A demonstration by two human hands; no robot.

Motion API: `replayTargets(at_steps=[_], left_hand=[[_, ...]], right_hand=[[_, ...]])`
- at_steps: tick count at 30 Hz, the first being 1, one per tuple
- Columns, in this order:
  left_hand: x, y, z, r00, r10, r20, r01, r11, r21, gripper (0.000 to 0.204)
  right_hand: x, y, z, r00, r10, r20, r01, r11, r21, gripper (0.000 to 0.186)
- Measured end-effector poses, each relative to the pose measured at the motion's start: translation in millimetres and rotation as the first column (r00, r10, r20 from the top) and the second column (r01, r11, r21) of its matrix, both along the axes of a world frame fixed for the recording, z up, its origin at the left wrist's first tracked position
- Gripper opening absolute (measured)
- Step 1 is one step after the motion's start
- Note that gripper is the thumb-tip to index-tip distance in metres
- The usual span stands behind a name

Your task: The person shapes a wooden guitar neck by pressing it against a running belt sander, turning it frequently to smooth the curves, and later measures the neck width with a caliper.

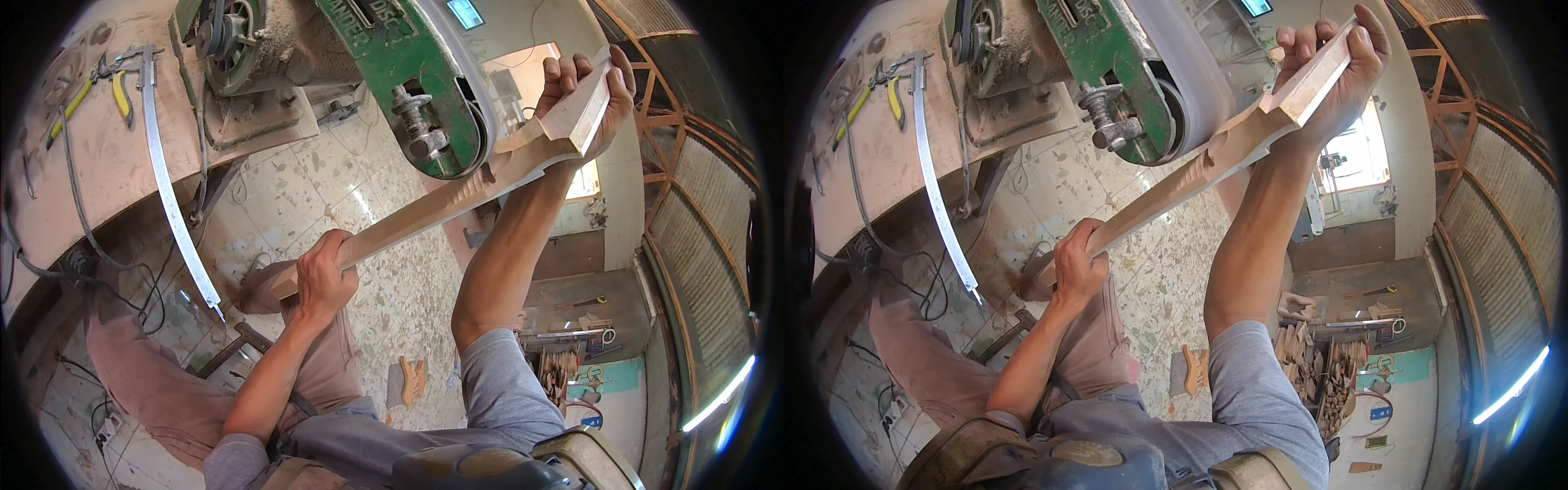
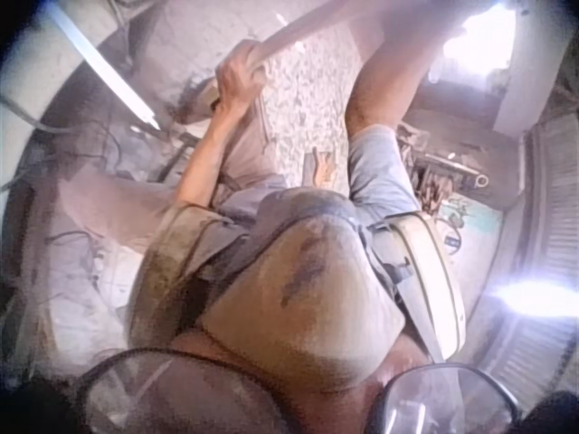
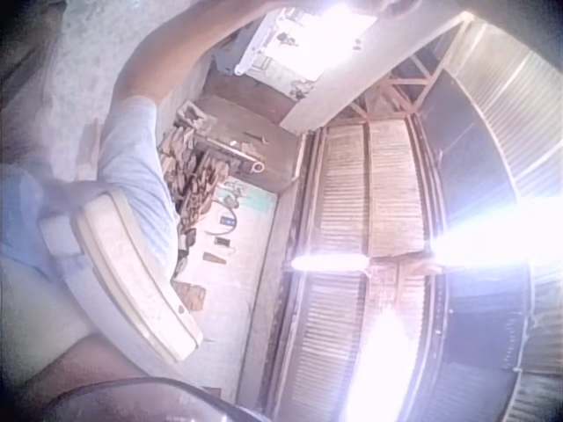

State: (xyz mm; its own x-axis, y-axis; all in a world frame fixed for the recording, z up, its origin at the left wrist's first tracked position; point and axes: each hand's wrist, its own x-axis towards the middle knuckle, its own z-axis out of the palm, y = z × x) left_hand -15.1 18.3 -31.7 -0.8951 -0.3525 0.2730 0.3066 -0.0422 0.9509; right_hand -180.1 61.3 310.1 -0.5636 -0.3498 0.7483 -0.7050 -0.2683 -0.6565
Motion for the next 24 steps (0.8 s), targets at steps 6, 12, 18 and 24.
replayTargets(at_steps=[6,12,18,24], left_hand=[[0.7,-0.9,4.8,0.999,0.032,0.003,-0.032,0.999,-0.01,0.028],[2.4,-0.4,6.1,0.997,0.081,-0.006,-0.081,0.996,-0.028,0.029],[4.1,-2.9,5.3,0.995,0.095,-0.019,-0.095,0.995,-0.024,0.03],[3.3,-2.2,5.3,0.995,0.095,-0.026,-0.095,0.995,-0.001,0.03]], right_hand=[[-7.2,1.6,9.3,0.996,0.077,0.035,-0.078,0.997,0.02,0.036],[-5.2,-7.8,13.2,0.991,0.133,0.026,-0.133,0.991,0.01,0.037],[-3.0,-11.6,11.1,0.987,0.147,0.06,-0.148,0.989,0.014,0.036],[0.7,-11.9,13.2,0.988,0.137,0.075,-0.14,0.99,0.028,0.035]])
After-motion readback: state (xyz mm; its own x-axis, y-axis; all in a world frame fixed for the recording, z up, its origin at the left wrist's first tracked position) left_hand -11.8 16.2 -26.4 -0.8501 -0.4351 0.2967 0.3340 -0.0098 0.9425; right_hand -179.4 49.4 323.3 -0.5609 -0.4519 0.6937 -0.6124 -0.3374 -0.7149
